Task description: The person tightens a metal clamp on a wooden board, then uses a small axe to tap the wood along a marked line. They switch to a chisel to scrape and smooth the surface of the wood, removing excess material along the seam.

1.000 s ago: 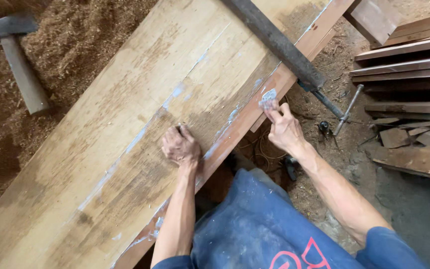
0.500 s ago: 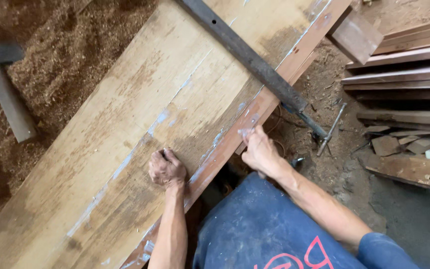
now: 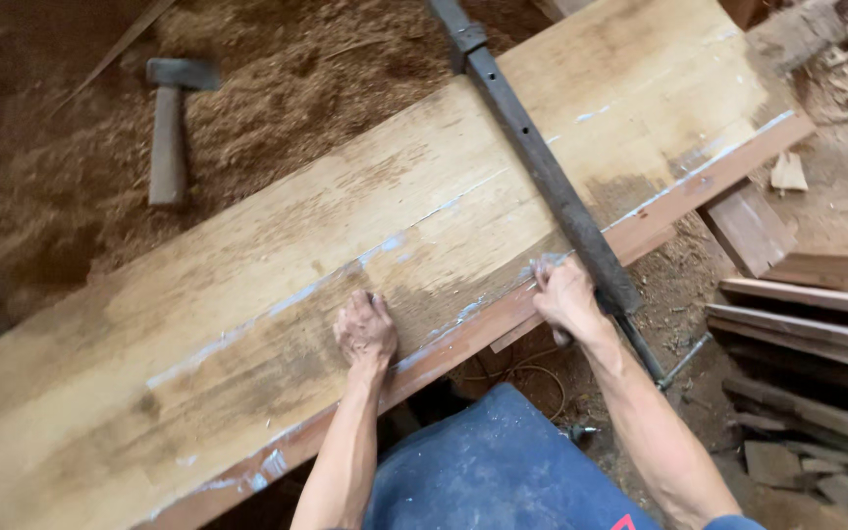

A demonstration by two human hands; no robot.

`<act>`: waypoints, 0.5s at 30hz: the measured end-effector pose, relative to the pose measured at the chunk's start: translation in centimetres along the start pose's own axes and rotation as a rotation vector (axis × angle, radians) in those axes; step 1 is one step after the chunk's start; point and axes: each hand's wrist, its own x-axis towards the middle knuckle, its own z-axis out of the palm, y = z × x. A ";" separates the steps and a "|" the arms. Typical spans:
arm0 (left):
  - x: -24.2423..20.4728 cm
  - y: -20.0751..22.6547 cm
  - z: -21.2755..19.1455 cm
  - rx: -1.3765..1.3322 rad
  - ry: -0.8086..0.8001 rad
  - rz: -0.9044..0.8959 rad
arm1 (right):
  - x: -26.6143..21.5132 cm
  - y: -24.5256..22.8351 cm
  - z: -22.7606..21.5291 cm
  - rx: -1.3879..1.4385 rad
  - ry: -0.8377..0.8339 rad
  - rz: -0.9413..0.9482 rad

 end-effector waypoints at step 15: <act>-2.8 -7.9 -4.1 0.092 0.055 -0.401 | 6.6 -19.0 5.8 -0.174 -0.228 -0.474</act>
